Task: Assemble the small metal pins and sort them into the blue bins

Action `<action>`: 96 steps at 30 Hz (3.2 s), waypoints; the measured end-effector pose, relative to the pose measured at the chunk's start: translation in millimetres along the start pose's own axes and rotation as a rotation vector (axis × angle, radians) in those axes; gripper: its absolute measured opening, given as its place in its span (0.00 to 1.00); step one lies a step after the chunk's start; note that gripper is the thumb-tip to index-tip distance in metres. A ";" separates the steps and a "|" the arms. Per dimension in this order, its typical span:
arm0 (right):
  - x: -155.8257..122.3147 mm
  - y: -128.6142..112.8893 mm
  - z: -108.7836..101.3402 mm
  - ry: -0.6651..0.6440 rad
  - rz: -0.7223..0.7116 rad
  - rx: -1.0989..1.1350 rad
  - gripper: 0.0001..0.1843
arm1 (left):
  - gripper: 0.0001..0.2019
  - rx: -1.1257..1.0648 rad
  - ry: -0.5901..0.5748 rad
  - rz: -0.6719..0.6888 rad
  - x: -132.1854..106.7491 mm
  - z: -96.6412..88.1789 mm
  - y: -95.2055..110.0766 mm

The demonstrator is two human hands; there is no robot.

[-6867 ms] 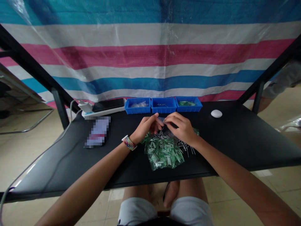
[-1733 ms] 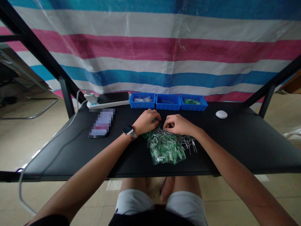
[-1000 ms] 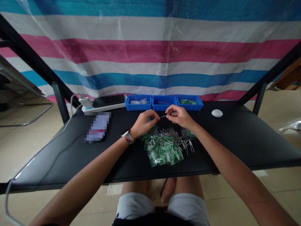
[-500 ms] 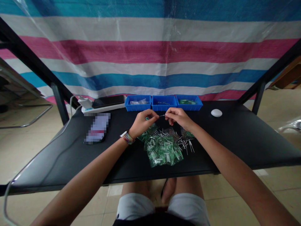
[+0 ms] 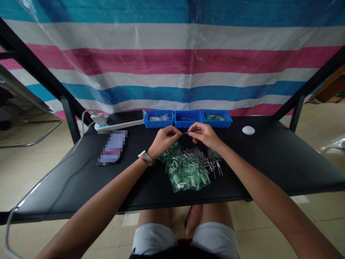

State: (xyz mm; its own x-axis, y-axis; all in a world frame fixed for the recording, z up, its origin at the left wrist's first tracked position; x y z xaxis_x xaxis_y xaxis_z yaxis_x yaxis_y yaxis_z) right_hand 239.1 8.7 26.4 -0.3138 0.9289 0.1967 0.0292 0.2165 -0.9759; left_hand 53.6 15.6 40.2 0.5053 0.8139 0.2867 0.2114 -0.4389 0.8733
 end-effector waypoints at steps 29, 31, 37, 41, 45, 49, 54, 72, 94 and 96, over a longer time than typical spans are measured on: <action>6.2 -17.3 -69.2 0.565 -0.263 -0.414 0.11 | 0.11 0.231 -0.018 0.117 -2.5 5.9 3.8; 9.6 -14.5 -66.4 0.512 -0.235 -0.564 0.09 | 0.10 0.418 -0.104 0.149 -3.7 13.0 5.0; -0.7 -16.3 -25.2 0.280 -0.244 -0.786 0.04 | 0.13 0.685 -0.214 0.135 -6.2 22.7 -5.6; -4.3 -12.3 20.6 -0.090 -0.233 -0.750 0.06 | 0.15 0.620 -0.224 0.140 -3.7 21.6 -9.4; -7.8 -8.9 45.6 -0.241 -0.246 -0.774 0.08 | 0.12 0.590 -0.218 0.119 -0.9 19.3 -10.0; -7.9 -3.5 48.2 -0.264 -0.232 -0.800 0.08 | 0.13 0.574 -0.201 0.104 -0.4 18.6 -10.8; -6.5 1.0 42.1 -0.284 -0.200 -0.824 0.09 | 0.12 0.581 -0.196 0.099 -0.3 19.3 -12.5; -3.9 4.1 28.6 -0.271 -0.053 -0.781 0.10 | 0.13 0.595 -0.190 0.093 -1.2 19.1 -12.9; -1.9 -2.3 -2.7 -0.035 -0.009 -0.181 0.14 | 0.08 0.228 -0.039 0.063 -2.0 5.8 3.7; -1.4 2.6 -3.2 -0.038 0.069 -0.103 0.18 | 0.07 0.201 0.008 0.079 -2.6 2.5 6.8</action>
State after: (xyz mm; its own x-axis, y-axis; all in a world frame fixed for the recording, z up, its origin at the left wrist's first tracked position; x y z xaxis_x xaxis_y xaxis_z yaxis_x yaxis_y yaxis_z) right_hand 242.6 8.9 23.9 -0.3436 0.9309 0.1240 0.1489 0.1844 -0.9715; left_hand 55.7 9.6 44.5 0.5206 0.7764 0.3553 0.3341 -0.5682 0.7520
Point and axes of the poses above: each hand's wrist, its own x-axis towards the middle knuckle, its own z-axis out of the palm, y = z × x, the point moved 7 cm from there along x, towards the middle knuckle, and after that the axes turned 7 degrees about -y, right-handed, at the moved point
